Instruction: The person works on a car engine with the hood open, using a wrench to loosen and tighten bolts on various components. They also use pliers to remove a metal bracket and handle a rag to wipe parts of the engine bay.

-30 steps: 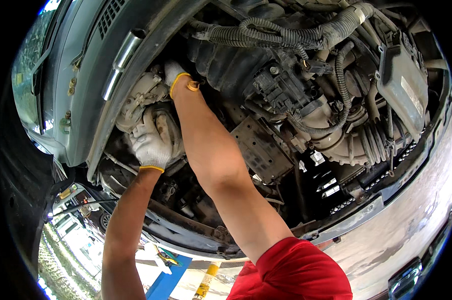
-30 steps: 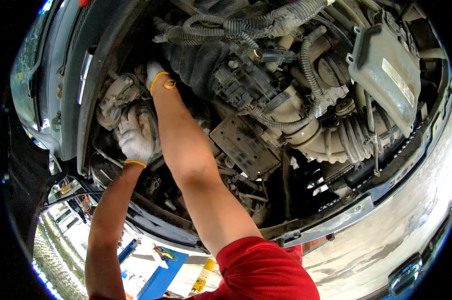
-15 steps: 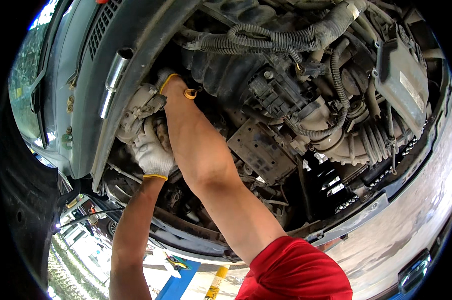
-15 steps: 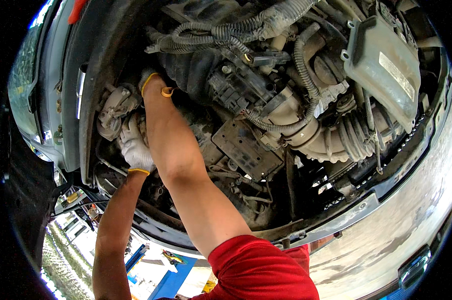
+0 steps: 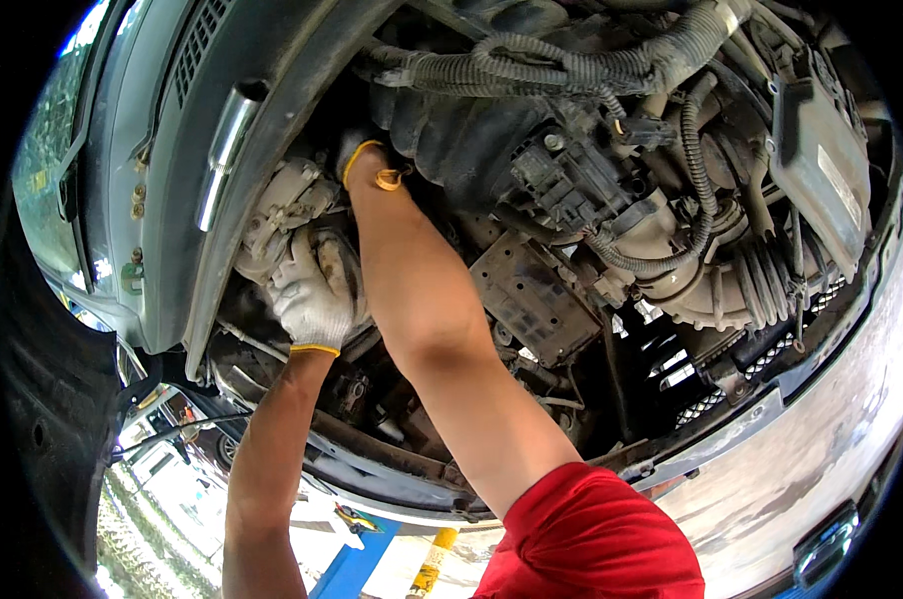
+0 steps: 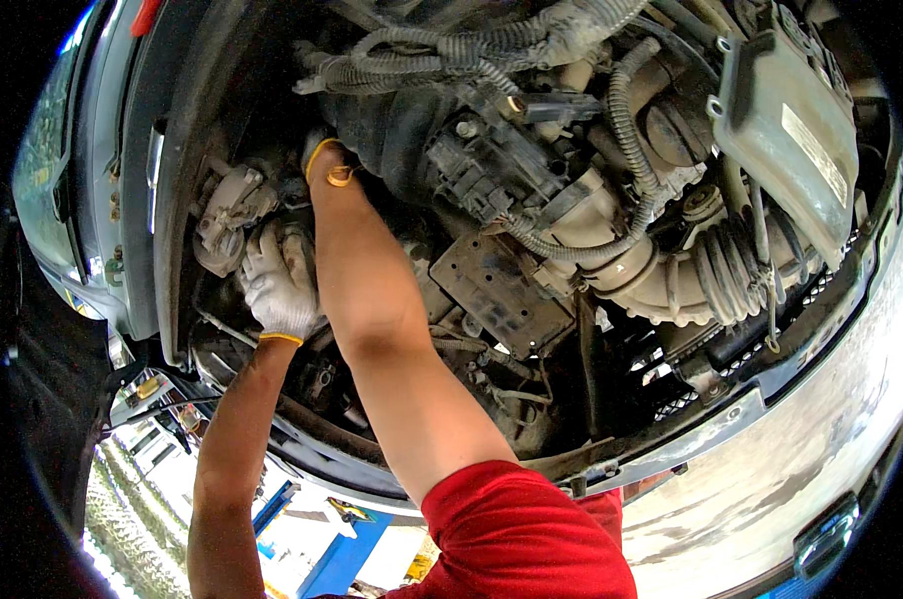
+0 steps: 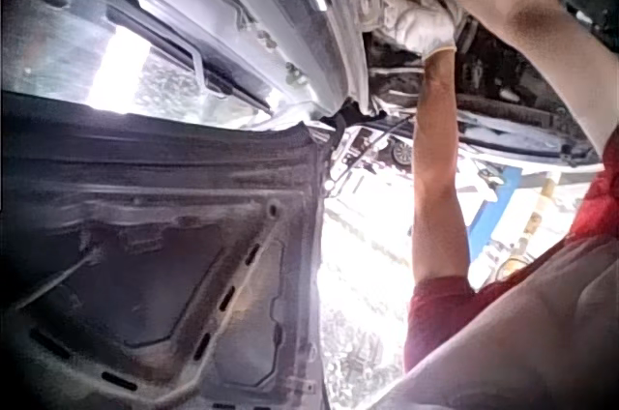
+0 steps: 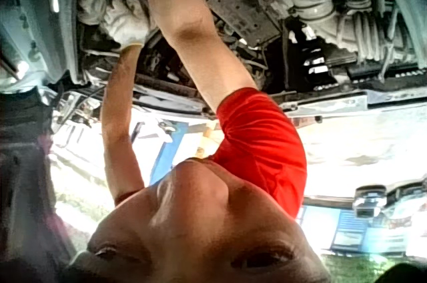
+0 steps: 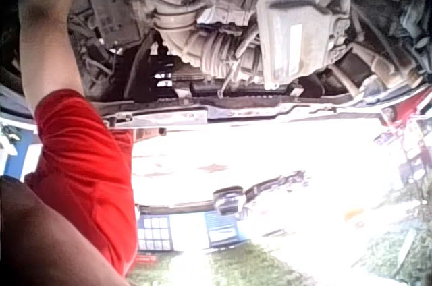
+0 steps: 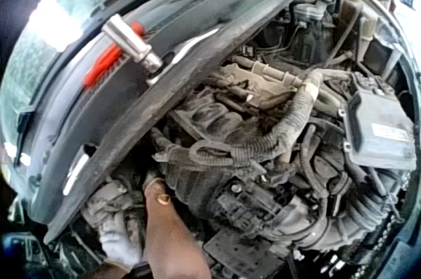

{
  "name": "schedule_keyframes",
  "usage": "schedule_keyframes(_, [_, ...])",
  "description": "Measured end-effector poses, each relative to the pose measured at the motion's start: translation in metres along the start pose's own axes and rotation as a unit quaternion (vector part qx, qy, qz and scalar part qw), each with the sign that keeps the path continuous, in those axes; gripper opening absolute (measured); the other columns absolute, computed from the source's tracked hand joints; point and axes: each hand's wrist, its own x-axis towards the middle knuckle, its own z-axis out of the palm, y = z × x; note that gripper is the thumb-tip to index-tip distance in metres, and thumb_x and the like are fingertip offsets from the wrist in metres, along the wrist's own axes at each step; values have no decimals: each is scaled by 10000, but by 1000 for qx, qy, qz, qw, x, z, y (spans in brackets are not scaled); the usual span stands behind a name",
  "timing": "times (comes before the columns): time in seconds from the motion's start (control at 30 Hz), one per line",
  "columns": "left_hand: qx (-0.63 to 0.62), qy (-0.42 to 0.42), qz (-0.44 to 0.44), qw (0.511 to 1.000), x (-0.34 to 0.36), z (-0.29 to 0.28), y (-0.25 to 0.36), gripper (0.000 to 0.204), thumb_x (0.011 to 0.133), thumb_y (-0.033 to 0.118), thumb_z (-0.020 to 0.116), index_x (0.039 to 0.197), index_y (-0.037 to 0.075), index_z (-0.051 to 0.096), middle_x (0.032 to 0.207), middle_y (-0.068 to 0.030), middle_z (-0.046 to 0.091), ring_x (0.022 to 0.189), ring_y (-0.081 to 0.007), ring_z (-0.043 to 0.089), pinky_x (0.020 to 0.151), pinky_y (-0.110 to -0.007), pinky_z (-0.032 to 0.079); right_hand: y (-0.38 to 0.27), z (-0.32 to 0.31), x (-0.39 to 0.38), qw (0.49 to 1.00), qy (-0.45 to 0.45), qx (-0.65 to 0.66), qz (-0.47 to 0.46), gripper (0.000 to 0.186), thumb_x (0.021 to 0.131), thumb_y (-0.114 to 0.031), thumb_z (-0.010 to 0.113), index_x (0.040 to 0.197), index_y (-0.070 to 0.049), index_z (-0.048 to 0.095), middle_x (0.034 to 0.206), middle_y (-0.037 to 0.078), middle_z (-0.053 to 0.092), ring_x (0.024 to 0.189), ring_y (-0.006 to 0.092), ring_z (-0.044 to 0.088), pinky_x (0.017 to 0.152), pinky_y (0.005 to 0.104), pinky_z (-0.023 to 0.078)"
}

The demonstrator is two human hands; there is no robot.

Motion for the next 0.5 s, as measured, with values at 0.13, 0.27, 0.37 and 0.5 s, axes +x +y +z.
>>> schedule_keyframes(0.13, [10,17,0,1000,-1,-1,0,481,1023,304,541,1433,55,512,1314,-291,575,1234,-486,540,1060,-566,413,-6,4,-14,979,-62,191,22,528,1051,-483,489,1425,-126,599,1454,101,597,1338,316,545,1128,489,452])
schedule_keyframes(0.27, [-10,4,-1,1000,-2,-1,-4,485,1025,306,531,1439,54,509,1326,-285,571,1259,-479,524,1074,-571,396,-11,17,-25,931,-121,336,73,542,1057,-508,481,1433,-136,597,1468,98,587,1348,319,536,1132,502,448])
schedule_keyframes(0.37, [25,54,39,997,2,-3,-1,502,1016,299,537,1455,58,498,1333,-278,570,1276,-469,516,1084,-564,388,-14,23,-19,892,-132,419,104,552,1060,-527,475,1439,-143,595,1478,96,580,1356,321,530,1135,512,446])
schedule_keyframes(0.5, [12,-26,-22,999,5,-5,4,531,999,284,549,1476,61,481,1356,-273,559,1268,-445,531,1072,-549,403,-27,28,-14,927,-242,285,-38,590,1074,-542,417,1508,-157,523,1560,93,502,1420,306,464,1175,539,390])
